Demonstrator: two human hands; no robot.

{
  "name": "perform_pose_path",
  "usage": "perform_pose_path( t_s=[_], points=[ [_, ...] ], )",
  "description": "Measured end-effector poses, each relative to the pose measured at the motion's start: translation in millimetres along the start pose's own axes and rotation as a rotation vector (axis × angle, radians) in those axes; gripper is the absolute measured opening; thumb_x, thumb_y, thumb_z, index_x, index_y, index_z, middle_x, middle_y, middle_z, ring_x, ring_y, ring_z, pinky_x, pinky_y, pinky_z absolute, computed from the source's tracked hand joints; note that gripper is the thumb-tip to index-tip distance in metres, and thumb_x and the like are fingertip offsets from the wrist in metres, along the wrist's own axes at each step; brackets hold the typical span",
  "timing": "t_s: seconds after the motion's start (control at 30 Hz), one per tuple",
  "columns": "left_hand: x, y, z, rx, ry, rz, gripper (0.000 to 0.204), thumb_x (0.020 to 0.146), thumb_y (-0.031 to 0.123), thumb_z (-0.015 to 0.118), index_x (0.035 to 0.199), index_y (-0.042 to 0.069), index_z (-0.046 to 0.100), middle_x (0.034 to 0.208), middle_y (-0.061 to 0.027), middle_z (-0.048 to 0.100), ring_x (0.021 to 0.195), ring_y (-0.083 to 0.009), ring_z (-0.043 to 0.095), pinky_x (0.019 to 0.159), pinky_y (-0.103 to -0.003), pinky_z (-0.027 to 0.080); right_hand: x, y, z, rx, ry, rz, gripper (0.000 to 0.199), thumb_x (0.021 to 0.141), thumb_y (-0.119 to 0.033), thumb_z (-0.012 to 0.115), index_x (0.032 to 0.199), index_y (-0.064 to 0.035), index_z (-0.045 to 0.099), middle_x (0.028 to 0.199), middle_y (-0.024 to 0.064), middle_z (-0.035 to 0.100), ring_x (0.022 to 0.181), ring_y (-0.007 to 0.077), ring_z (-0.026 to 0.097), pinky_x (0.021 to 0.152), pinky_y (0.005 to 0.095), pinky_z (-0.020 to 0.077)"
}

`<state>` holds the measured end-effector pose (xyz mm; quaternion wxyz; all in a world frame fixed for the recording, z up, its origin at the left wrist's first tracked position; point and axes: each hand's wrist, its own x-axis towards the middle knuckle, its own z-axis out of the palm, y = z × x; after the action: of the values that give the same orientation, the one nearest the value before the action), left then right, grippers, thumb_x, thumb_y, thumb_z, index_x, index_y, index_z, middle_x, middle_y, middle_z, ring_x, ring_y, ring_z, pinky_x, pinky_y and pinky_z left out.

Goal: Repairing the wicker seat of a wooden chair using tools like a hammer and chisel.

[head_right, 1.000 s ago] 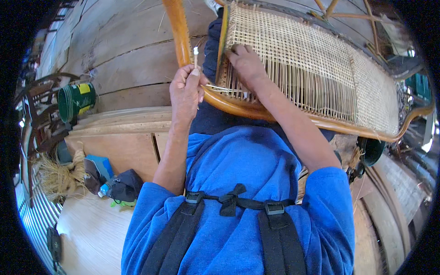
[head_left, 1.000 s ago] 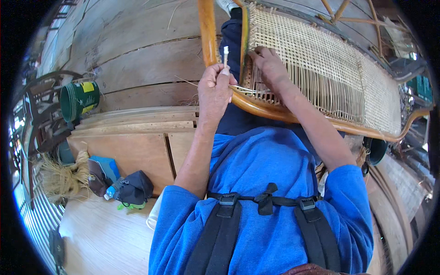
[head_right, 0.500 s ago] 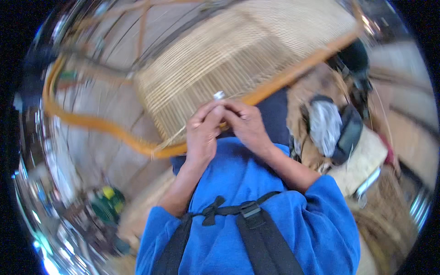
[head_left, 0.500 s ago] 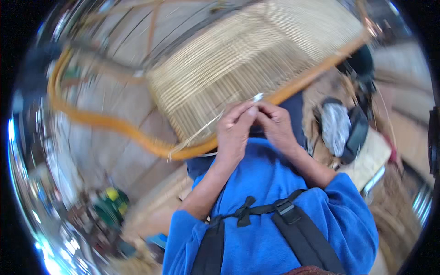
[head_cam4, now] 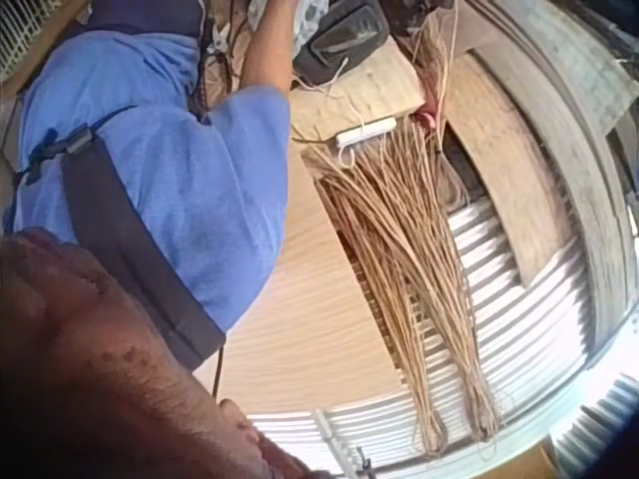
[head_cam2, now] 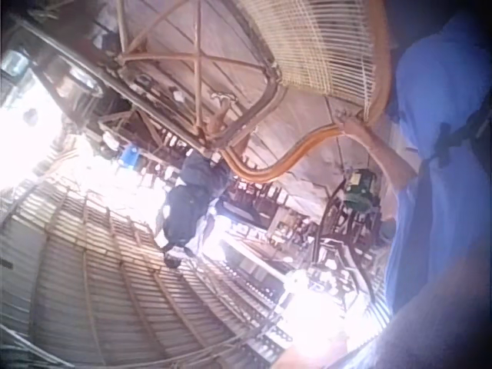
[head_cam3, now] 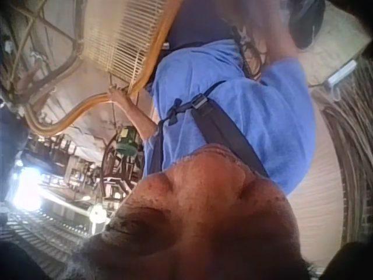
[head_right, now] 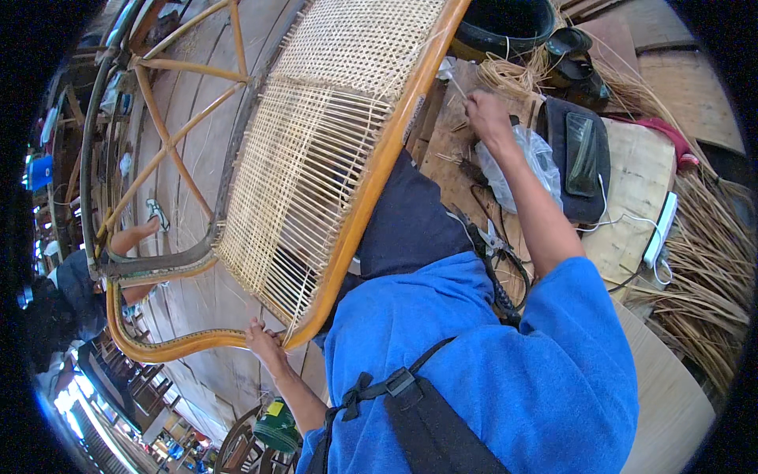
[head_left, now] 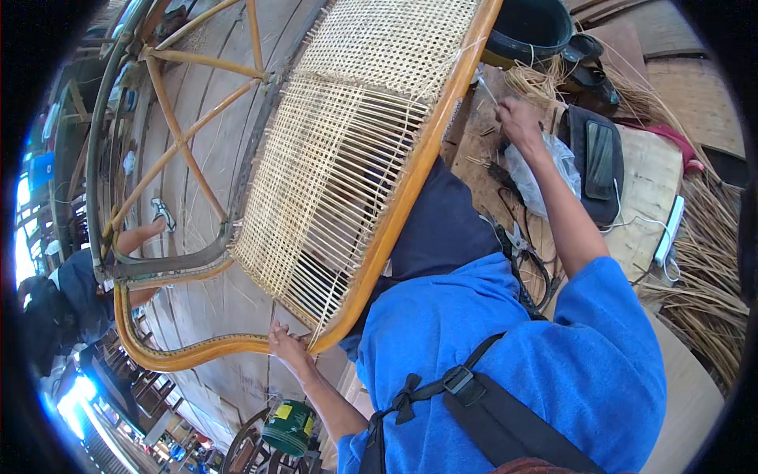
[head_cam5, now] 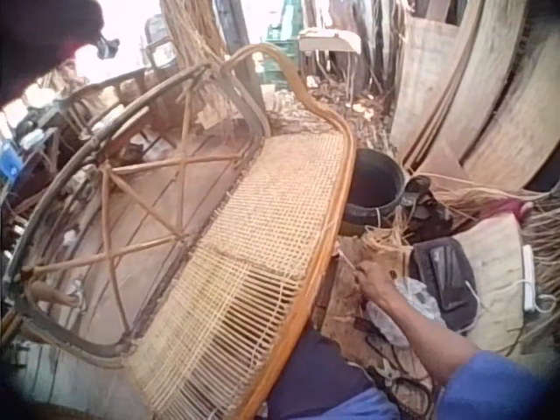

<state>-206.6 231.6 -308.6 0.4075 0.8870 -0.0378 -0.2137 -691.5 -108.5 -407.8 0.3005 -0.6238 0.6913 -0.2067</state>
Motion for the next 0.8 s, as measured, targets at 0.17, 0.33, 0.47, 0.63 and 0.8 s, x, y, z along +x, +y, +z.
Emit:
perform_pose_path(
  t_s=[0.17,0.33,0.47,0.63,0.8],
  points=[
    [14.4,-16.9,-0.9,0.131,-0.018,-0.024,0.030,0.090,0.017,0.045,0.116,0.004,0.049,0.060,0.0008,0.041,0.042,-0.0077,0.038,0.034,-0.022,0.029,46.6,23.5,20.8,-0.394,0.141,-0.082,0.030,0.086,-0.027,0.047,0.087,-0.0018,0.063,0.083,0.0220,0.063,0.078,0.0398,0.060,0.068,0.0455,0.0471],
    [0.8,17.9,19.4,0.258,-0.178,-0.106,0.015,0.087,0.025,0.053,0.081,0.011,0.051,0.052,0.0039,0.036,0.038,-0.0071,0.034,0.032,-0.021,0.026,3.2,-0.7,-19.4,-0.390,0.264,-0.145,0.030,0.086,-0.028,0.049,0.091,-0.0016,0.062,0.079,0.0190,0.063,0.073,0.0349,0.062,0.064,0.0421,0.0478],
    [5.0,32.4,25.5,0.334,-0.336,-0.274,0.026,0.086,0.028,0.055,0.069,0.014,0.042,0.051,0.0050,0.037,0.035,-0.0056,0.031,0.030,-0.021,0.023,-63.8,-38.1,-44.5,0.088,-0.029,0.204,0.026,0.087,-0.026,0.053,0.092,-0.0013,0.062,0.068,0.0074,0.061,0.056,0.0151,0.058,0.052,0.0294,0.0455],
    [17.9,32.4,24.6,0.313,-0.402,-0.413,0.029,0.089,0.035,0.054,0.071,0.014,0.044,0.051,0.0049,0.039,0.035,-0.0053,0.032,0.028,-0.020,0.022,-151.5,-7.1,-44.1,0.110,-0.270,0.403,0.024,0.087,-0.023,0.054,0.091,-0.0003,0.061,0.066,0.0092,0.060,0.055,0.0168,0.057,0.053,0.0288,0.0450],
    [19.8,32.8,21.0,0.313,-0.458,-0.416,0.026,0.089,0.030,0.050,0.071,0.013,0.046,0.052,0.0041,0.039,0.038,-0.0055,0.033,0.029,-0.020,0.021,-200.8,32.0,-36.4,-0.246,-0.285,0.244,0.024,0.083,-0.017,0.050,0.098,0.0000,0.058,0.083,0.0249,0.059,0.084,0.0436,0.055,0.073,0.0436,0.0441]
  ],
)
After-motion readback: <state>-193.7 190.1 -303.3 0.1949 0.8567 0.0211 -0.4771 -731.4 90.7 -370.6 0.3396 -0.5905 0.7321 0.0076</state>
